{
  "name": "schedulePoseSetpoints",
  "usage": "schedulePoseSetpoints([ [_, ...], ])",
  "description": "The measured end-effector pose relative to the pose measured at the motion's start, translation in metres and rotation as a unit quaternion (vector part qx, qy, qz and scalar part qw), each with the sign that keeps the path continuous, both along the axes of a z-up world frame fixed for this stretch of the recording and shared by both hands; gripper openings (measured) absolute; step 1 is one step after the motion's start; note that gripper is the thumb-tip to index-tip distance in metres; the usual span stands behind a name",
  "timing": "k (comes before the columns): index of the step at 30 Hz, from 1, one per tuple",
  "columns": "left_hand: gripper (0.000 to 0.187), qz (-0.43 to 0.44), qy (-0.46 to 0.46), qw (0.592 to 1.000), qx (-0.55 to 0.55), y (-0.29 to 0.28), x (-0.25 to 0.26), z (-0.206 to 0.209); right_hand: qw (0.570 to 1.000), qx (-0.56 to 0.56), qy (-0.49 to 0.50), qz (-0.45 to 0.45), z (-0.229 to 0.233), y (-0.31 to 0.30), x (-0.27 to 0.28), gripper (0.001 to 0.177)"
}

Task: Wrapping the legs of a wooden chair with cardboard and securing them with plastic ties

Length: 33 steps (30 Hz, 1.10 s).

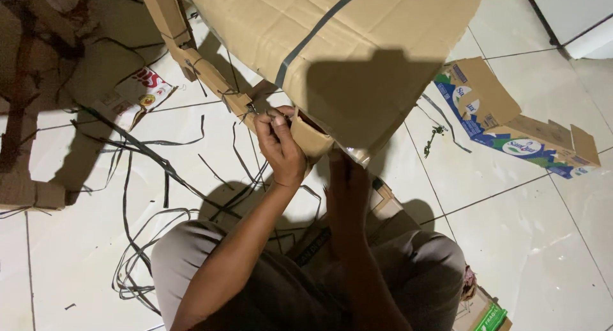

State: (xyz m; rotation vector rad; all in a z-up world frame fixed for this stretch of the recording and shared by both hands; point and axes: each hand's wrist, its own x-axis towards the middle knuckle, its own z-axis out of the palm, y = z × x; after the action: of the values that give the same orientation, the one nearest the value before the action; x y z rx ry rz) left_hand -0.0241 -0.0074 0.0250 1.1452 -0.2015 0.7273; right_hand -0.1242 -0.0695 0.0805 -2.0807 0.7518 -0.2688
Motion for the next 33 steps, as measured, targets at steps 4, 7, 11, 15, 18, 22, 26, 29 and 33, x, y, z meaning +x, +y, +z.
schedulePoseSetpoints([
  [4, 0.015, 0.02, 0.013, 1.0, 0.014, 0.0, -0.006, 0.001, 0.988, -0.139, -0.064, 0.021, -0.008, 0.002, -0.006, 0.038],
  [7, 0.015, 0.023, 0.017, 1.0, 0.008, -0.002, -0.011, -0.003, 0.97, -0.167, -0.175, -0.013, -0.025, 0.004, -0.004, 0.028],
  [11, 0.016, 0.002, -0.001, 0.999, -0.039, -0.007, -0.019, 0.004, 0.941, -0.228, -0.252, 0.0, -0.037, 0.0, -0.005, 0.013],
  [15, 0.018, 0.002, -0.014, 0.999, -0.038, -0.002, -0.027, 0.01, 0.926, -0.191, -0.323, 0.032, -0.028, 0.002, -0.005, 0.007],
  [18, 0.018, -0.006, -0.013, 1.0, -0.002, 0.003, -0.035, 0.003, 0.912, -0.14, -0.376, 0.085, -0.013, 0.002, -0.009, 0.005],
  [22, 0.012, -0.033, -0.026, 0.999, 0.021, 0.009, -0.043, 0.0, 0.9, -0.212, -0.366, 0.103, -0.004, -0.005, -0.014, 0.014],
  [26, 0.007, -0.049, -0.033, 0.997, 0.047, 0.009, -0.04, -0.024, 0.899, -0.187, -0.376, 0.126, -0.027, -0.021, -0.014, 0.029],
  [29, 0.003, -0.061, -0.02, 0.996, 0.057, 0.012, -0.048, -0.004, 0.875, -0.135, -0.441, 0.147, -0.018, -0.019, -0.01, 0.02],
  [33, 0.002, -0.078, -0.041, 0.995, 0.044, 0.011, -0.045, -0.023, 0.881, -0.216, -0.404, 0.119, -0.017, -0.019, -0.007, 0.016],
])
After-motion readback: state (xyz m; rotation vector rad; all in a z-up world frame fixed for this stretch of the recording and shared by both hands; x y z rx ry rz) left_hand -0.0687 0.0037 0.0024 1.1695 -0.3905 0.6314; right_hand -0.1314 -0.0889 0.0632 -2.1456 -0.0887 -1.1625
